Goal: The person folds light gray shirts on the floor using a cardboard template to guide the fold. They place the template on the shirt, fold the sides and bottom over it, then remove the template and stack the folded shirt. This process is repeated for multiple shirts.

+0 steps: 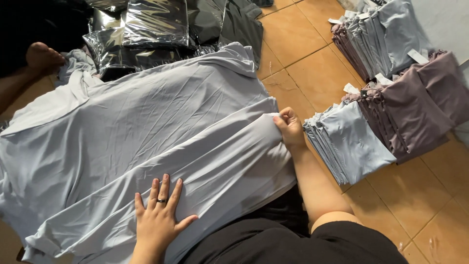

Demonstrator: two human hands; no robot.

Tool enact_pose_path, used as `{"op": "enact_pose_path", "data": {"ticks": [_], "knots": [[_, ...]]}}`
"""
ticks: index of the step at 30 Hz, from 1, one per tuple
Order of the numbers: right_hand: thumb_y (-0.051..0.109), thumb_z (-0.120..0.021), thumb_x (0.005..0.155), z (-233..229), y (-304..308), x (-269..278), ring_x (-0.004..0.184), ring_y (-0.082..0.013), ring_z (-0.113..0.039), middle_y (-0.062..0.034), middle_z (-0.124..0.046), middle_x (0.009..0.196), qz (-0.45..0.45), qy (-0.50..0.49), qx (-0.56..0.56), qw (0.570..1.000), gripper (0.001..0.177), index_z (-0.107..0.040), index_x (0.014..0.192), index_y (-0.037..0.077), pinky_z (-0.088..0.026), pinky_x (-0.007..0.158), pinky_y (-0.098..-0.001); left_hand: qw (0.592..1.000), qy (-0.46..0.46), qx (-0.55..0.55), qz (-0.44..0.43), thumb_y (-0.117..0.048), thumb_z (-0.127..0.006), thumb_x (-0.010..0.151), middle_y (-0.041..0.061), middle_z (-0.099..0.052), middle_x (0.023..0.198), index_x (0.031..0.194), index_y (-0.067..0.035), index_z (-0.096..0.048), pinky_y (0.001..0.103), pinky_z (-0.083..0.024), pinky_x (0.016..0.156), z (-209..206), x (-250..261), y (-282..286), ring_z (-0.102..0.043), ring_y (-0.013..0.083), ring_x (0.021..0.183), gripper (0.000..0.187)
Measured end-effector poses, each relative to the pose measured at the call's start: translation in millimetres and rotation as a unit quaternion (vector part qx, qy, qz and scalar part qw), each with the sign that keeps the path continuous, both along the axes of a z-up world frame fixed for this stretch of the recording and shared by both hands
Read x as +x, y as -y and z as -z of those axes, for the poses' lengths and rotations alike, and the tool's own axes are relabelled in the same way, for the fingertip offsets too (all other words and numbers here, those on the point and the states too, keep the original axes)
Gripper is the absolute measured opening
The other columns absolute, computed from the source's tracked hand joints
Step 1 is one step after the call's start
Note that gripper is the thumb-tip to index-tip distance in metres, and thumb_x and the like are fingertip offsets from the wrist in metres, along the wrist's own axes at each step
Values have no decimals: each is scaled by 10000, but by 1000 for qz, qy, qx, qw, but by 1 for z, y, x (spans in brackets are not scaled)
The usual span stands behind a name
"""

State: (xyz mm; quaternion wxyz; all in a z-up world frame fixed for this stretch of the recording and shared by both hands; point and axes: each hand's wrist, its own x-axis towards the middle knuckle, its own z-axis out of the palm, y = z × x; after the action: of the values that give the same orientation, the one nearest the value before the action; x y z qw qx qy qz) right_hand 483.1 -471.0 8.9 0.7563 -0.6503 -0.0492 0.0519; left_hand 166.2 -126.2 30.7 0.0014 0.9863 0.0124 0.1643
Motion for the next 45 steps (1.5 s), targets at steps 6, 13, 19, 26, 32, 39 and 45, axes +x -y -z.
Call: {"op": "enact_pose_path", "data": {"ticks": [6, 13, 19, 26, 32, 39, 45], "knots": [[276, -742, 871, 9, -9, -19, 1118, -192, -656, -68, -657, 1161, -18, 113, -379, 918, 479, -509, 1274, 162, -492, 978, -318, 1000, 14, -18, 11, -928, -350, 754, 19, -262, 1728, 1630, -328, -309, 611, -163, 1223, -1, 1, 1, -158, 201, 1619, 1062], [346, -551, 1051, -28, -60, -84, 1602, -311, 55, -154, -3, 1725, -59, 422, -545, 722, 637, -309, 1606, 147, 185, 1253, -532, 1000, 10, -10, 8, -928, -360, 737, 28, -263, 1731, 1632, -323, -307, 620, -182, 1221, -1, 0, 2, -159, 208, 1622, 1083], [634, -273, 1013, -24, -58, -51, 1569, -301, 218, -99, 220, 1701, -262, 201, -551, 766, 836, 77, 1640, 205, 120, 1242, -576, 1000, 10, -8, 9, -927, -350, 745, 41, -276, 1726, 1637, -308, -306, 621, -176, 1219, 0, 0, 2, -171, 224, 1618, 1087], [315, -325, 1047, -1, -16, 35, 1606, -331, -45, 64, -179, 1730, -171, 159, -543, 806, 593, -236, 1633, 320, 91, 1182, -691, 1000, 15, -3, 2, -936, -374, 702, 3, -232, 1744, 1630, -343, -289, 616, -217, 1211, 4, 0, 1, -156, 199, 1630, 1105], [382, -622, 818, -18, 6, 68, 1122, -164, -525, 121, -692, 1185, -126, 260, -615, 734, 365, -657, 1181, 362, -192, 908, -383, 1000, 12, -12, -3, -944, -401, 684, -16, -234, 1737, 1629, -361, -273, 605, -189, 1230, 6, -2, 0, -165, 190, 1624, 1118], [331, -739, 902, -27, 31, 87, 708, -38, -449, 85, -476, 757, -176, 21, -310, 934, 266, -516, 837, 201, -341, 623, -211, 1000, 14, -1, -5, -953, -403, 678, -12, -255, 1733, 1623, -362, -298, 599, -221, 1221, 8, -1, 0, -188, 191, 1618, 1120], [149, -806, 789, 31, 43, 58, 1068, -263, -700, -189, -648, 1321, -159, -151, -6, 976, 802, -402, 1473, 39, -584, 945, -388, 1000, 17, -6, -8, -964, -385, 684, -18, -274, 1725, 1614, -367, -313, 607, -226, 1221, 8, -1, -1, -199, 192, 1616, 1107]]}}
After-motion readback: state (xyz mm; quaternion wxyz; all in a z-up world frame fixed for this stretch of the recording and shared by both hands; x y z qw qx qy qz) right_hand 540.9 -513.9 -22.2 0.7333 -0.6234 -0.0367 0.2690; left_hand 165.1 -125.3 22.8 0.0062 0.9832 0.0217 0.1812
